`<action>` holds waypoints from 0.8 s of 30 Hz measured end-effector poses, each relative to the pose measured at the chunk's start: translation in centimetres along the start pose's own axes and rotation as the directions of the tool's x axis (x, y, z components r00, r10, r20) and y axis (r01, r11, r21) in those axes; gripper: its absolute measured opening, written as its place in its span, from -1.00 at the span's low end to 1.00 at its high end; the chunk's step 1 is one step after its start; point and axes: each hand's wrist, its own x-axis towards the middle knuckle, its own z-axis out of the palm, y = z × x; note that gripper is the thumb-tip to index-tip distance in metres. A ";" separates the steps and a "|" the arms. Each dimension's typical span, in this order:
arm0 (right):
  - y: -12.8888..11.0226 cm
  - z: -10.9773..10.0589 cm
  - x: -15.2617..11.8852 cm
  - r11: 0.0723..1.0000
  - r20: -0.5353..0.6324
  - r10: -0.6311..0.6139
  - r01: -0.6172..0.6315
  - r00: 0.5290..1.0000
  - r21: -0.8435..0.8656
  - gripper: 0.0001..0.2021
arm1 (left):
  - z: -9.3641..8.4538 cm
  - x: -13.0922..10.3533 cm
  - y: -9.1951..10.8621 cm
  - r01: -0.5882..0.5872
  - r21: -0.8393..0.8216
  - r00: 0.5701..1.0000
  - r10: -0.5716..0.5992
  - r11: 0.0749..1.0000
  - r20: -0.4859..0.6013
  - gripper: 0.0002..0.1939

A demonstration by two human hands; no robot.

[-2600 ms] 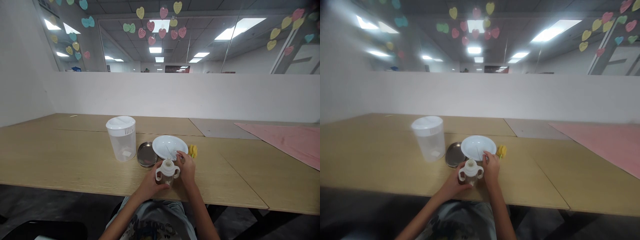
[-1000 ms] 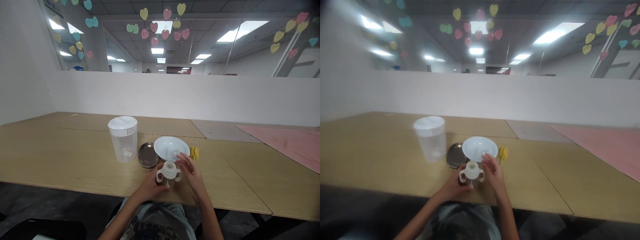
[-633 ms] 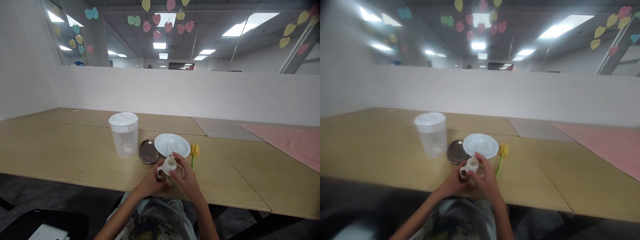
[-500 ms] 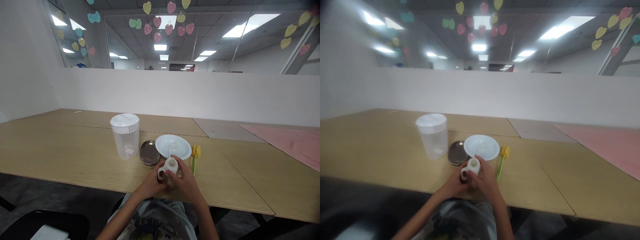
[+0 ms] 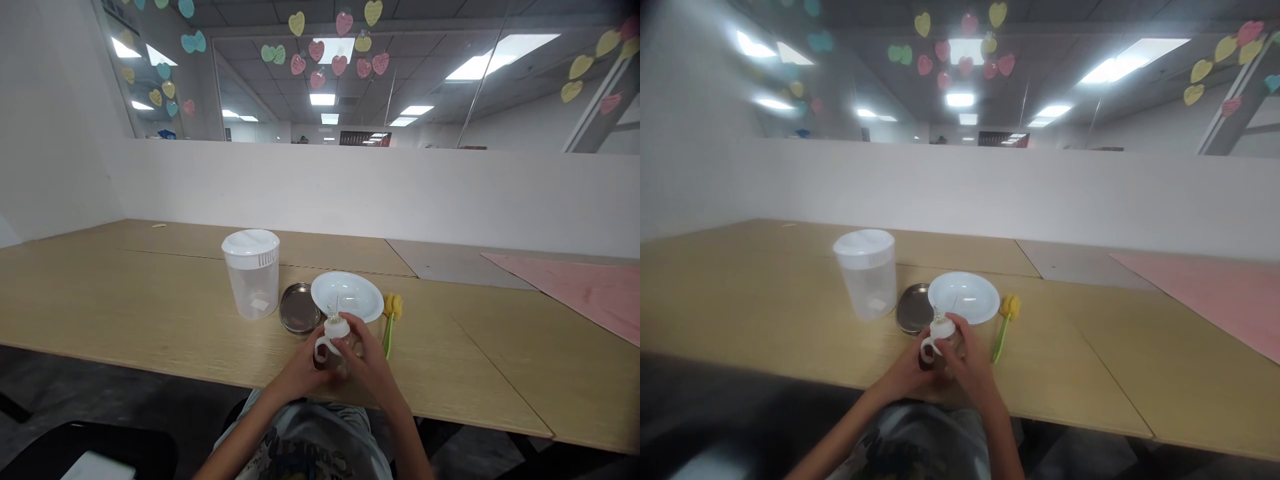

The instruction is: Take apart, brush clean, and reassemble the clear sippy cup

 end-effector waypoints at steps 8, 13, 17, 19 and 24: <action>-0.7 -0.3 0.7 0.994 -0.178 -0.096 0.104 0.979 0.037 -0.65 | 0.0 0.0 -0.5 -0.041 -0.015 0.999 0.041 0.999 0.002 -0.23; -1.4 -1.2 1.9 0.952 -0.278 -0.104 0.176 0.955 0.251 -0.62 | 0.0 0.0 -0.3 -0.079 -0.014 0.997 0.079 0.997 0.005 -0.24; -2.8 -1.8 3.5 0.902 -0.404 -0.126 0.274 0.906 0.334 -0.63 | 0.1 0.0 0.0 -0.049 0.010 0.999 0.049 0.999 -0.009 -0.23; -3.6 -1.9 4.3 0.887 -0.485 -0.142 0.328 0.863 0.324 -0.64 | 0.0 0.0 0.0 -0.044 0.020 0.999 0.044 0.999 -0.014 -0.22; -3.8 -1.6 5.9 0.906 -0.634 -0.140 0.357 0.760 0.228 -0.64 | -0.1 0.1 -0.4 -0.065 0.040 0.998 0.065 0.997 -0.012 -0.21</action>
